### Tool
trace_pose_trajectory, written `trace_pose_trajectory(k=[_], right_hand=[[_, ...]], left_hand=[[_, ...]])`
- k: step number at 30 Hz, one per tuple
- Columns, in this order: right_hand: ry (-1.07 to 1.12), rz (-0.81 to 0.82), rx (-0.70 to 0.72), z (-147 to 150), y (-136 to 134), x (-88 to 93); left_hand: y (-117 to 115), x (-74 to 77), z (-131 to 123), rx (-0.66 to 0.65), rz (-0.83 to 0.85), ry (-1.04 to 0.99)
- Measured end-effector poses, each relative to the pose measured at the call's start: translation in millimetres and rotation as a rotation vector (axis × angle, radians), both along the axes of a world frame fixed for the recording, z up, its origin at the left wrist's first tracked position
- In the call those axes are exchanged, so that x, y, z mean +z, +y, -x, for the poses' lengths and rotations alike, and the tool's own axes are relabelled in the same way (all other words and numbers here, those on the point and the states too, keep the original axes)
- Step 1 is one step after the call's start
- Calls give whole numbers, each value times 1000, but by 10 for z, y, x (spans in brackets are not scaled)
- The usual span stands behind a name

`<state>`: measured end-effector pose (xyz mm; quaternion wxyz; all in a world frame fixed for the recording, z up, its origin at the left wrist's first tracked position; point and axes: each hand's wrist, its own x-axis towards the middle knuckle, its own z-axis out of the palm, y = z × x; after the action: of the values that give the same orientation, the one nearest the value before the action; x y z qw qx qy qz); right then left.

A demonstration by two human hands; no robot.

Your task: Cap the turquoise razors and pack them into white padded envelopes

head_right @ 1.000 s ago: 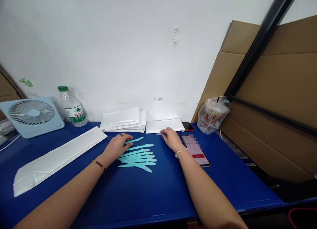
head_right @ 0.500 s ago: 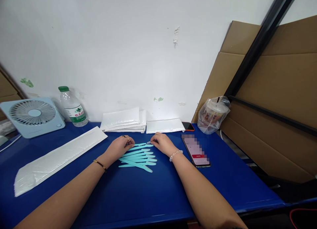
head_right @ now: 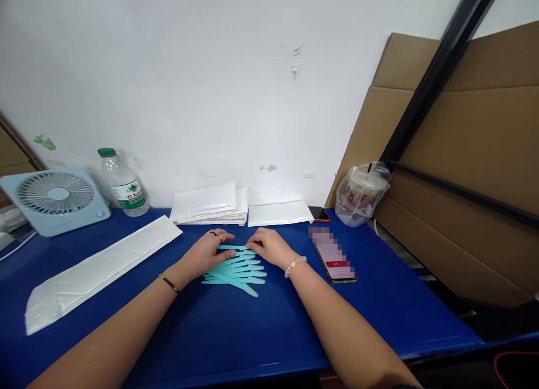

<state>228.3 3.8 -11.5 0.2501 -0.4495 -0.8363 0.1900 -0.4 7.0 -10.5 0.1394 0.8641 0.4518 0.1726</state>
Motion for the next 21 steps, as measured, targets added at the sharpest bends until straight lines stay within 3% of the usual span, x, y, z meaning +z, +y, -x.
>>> trace_pose_trajectory(k=[5, 10, 15, 21], right_hand=[[-160, 55, 42, -14, -259, 161], [-363, -20, 68, 214, -462, 180], [-493, -91, 39, 394, -482, 135], [-563, -88, 5, 411, -469, 137]], left_hand=[[-184, 75, 9, -114, 43, 193], [-322, 137, -136, -68, -36, 306], [-373, 142, -217, -96, -99, 390], [-377, 104, -256, -101, -154, 406]])
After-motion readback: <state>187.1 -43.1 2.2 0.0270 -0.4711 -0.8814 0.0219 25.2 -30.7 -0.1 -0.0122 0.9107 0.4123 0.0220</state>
